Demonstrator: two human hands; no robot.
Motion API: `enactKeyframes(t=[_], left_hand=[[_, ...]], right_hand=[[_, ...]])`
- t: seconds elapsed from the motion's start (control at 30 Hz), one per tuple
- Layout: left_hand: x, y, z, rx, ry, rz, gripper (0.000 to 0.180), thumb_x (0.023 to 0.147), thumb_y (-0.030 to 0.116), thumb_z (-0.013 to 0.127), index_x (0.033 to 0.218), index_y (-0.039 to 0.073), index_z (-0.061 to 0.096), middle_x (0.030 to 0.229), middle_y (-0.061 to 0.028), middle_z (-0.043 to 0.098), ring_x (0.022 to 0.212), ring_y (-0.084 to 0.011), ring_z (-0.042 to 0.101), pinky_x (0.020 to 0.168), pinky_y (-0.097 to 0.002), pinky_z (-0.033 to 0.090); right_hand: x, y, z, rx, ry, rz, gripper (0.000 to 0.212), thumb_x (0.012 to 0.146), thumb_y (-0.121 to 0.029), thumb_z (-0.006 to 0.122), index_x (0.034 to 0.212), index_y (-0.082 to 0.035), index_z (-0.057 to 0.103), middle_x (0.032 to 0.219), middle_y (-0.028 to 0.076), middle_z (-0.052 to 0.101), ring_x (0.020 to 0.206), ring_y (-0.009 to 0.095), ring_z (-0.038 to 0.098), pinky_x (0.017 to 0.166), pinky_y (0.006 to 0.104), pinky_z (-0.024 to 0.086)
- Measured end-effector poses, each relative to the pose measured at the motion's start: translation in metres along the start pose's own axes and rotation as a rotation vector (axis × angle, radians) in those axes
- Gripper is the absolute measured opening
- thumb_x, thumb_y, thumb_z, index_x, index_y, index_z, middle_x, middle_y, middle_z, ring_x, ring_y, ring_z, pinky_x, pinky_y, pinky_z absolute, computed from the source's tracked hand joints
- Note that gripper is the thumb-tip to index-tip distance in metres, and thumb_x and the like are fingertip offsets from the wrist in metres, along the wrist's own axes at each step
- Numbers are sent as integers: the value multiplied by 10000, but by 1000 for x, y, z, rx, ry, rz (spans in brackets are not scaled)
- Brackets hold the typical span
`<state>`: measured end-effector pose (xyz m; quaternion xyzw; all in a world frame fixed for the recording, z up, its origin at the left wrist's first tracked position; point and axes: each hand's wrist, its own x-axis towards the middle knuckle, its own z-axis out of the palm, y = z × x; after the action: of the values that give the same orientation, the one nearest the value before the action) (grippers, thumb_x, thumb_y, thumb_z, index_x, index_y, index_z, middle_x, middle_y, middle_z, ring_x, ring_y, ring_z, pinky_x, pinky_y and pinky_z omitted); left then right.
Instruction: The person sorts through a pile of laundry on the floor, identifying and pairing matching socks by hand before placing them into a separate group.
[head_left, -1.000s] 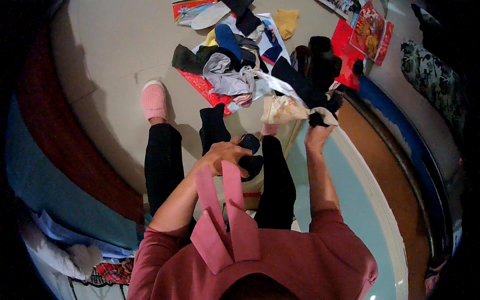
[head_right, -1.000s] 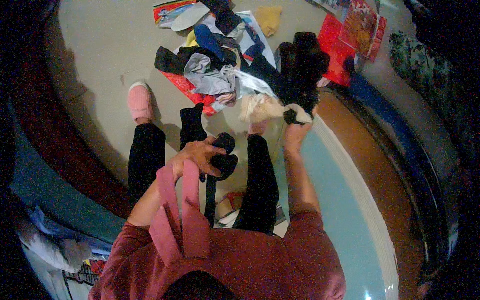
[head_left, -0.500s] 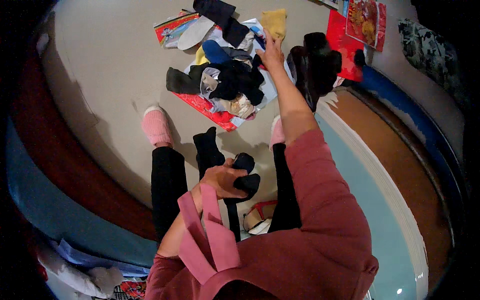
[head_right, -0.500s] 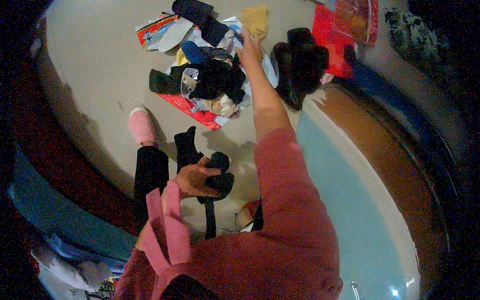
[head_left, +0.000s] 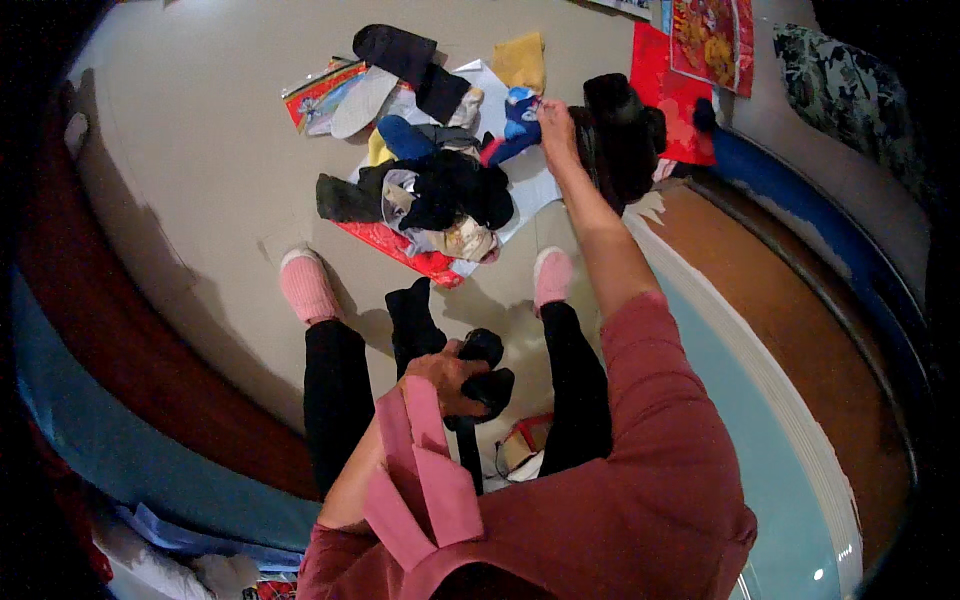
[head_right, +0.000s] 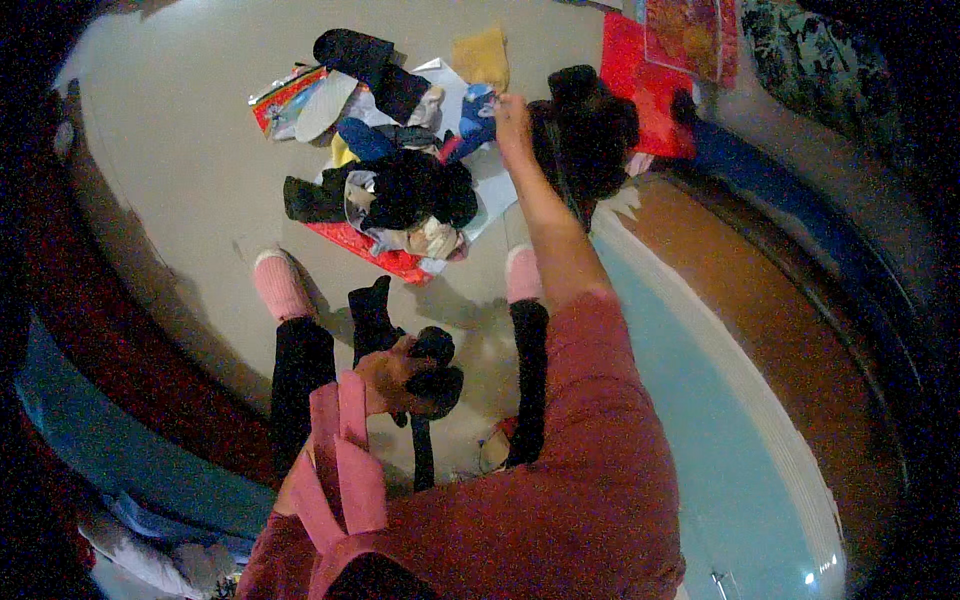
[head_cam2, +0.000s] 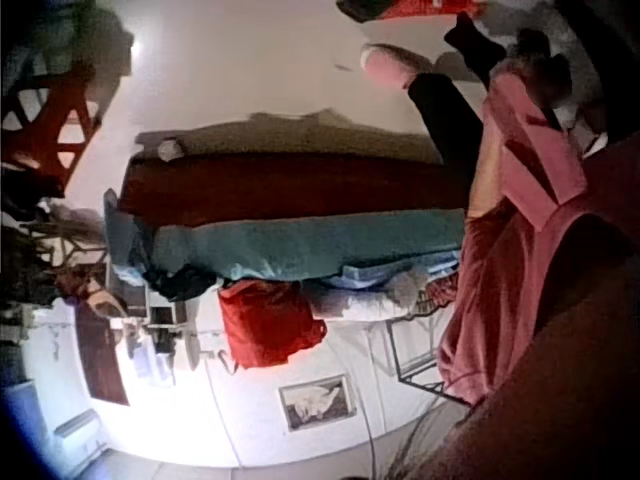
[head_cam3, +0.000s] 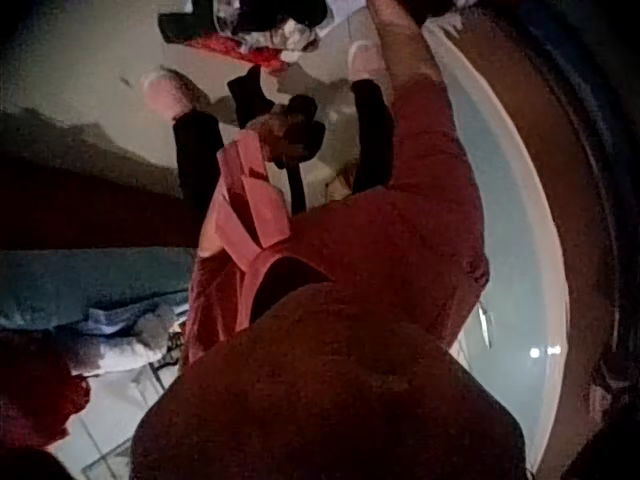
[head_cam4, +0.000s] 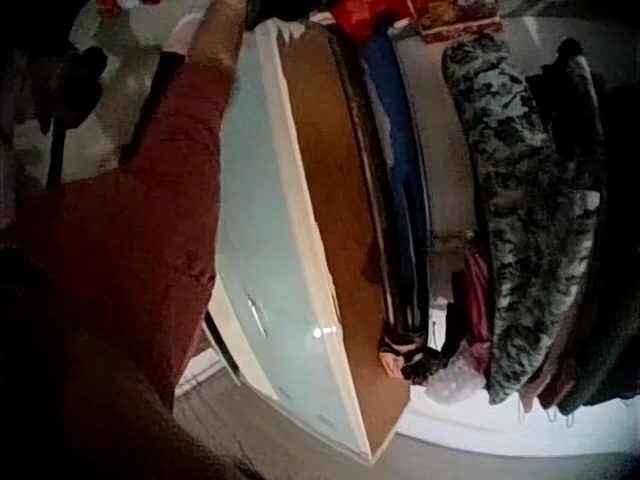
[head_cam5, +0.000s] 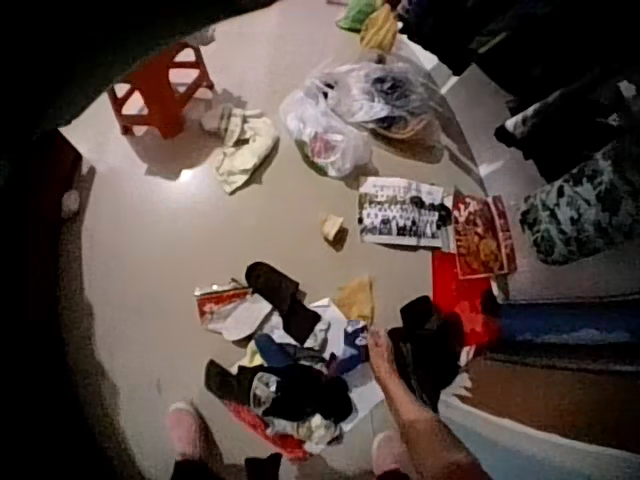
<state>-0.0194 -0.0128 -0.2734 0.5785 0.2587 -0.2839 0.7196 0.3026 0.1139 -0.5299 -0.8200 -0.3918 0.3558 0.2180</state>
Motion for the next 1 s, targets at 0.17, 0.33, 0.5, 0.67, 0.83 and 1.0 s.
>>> enactKeyframes(t=[0.17, 0.33, 0.5, 0.67, 0.83, 1.0], left_hand=[[3, -5, 4, 9, -12, -3, 634, 649, 483, 751, 1221, 252, 606, 1248, -165, 490, 1013, -373, 606, 871, -433, 501], [3, -7, 1, 6, -32, -4, 638, 644, 481, 765, 1216, 245, 609, 1253, -168, 488, 1023, -377, 599, 877, -431, 498], [-16, -7, 2, -55, -67, -45, 661, 634, 479, 771, 1223, 229, 607, 1259, -172, 486, 1051, -372, 586, 909, -418, 481], [-14, 8, -7, -91, -69, -35, 663, 619, 458, 748, 1223, 222, 613, 1158, -181, 517, 995, -359, 606, 857, -397, 486], [-11, -6, 7, -98, 25, 69, 654, 626, 450, 743, 1220, 209, 613, 1115, -191, 529, 962, -346, 613, 825, -398, 494], [-16, -20, 12, -34, 10, 132, 609, 645, 440, 734, 1191, 195, 623, 1101, -197, 531, 925, -347, 617, 788, -409, 499]], right_hand=[[62, -10, 22, -135, 72, 227, 612, 652, -325, 826, 1134, -51, 566, 1071, 181, 641, 1014, 311, 613, 875, 420, 466], [64, 13, 34, -207, 190, 186, 552, 659, -278, 822, 1108, -66, 580, 1057, 208, 587, 910, 301, 631, 804, 402, 485], [-20, 1, 5, 96, 142, -107, 365, 757, -161, 758, 1062, -46, 594, 1021, 81, 500, 717, 121, 547, 651, 292, 479], [-48, -6, -36, 531, 77, 150, 167, 859, -66, 640, 1015, -68, 580, 863, 10, 511, 678, 97, 508, 601, 240, 440], [-52, -20, -58, 752, 291, 3, 157, 885, -11, 558, 1020, -69, 501, 881, 33, 539, 697, 128, 526, 616, 267, 449], [-115, -78, -78, 615, 137, -141, 120, 876, -12, 524, 973, -61, 472, 829, 45, 550, 677, 129, 531, 629, 267, 452]])
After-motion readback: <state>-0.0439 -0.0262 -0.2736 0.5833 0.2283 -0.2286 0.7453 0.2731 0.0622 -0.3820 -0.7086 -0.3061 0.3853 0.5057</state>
